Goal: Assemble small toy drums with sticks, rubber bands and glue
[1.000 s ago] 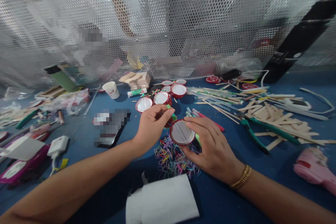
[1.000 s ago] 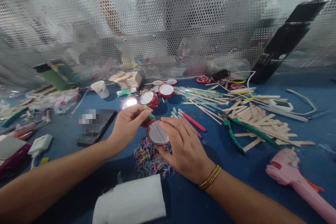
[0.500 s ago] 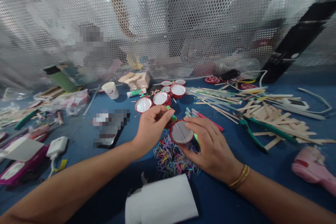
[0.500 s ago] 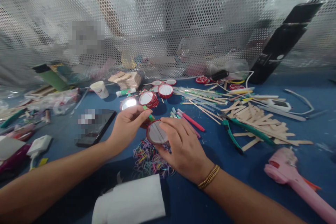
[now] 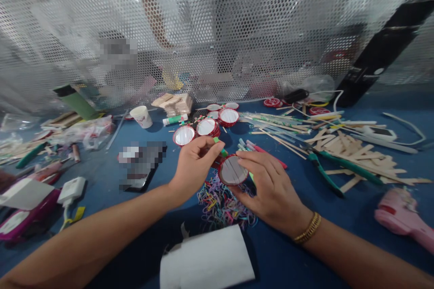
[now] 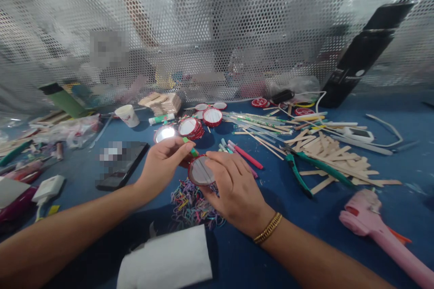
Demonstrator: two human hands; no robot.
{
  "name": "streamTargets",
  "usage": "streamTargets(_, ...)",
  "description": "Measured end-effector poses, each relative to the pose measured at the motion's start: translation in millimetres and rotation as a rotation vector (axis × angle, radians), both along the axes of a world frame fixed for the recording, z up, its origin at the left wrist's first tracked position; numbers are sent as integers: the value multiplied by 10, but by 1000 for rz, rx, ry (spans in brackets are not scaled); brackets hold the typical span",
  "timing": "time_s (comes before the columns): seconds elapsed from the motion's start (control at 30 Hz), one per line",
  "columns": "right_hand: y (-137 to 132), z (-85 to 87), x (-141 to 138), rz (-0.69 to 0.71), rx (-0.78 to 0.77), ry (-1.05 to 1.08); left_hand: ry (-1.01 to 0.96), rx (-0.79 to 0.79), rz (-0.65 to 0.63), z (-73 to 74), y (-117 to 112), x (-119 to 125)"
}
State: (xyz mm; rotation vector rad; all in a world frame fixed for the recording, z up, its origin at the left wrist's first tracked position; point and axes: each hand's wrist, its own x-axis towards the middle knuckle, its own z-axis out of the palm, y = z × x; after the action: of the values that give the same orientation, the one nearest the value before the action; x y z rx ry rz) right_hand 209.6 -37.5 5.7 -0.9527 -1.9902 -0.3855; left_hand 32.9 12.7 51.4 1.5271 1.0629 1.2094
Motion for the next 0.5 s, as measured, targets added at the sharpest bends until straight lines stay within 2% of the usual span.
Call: streamTargets(0.5, 17, -7, 21, -9, 6, 19, -83, -17, -64, 11, -20, 3)
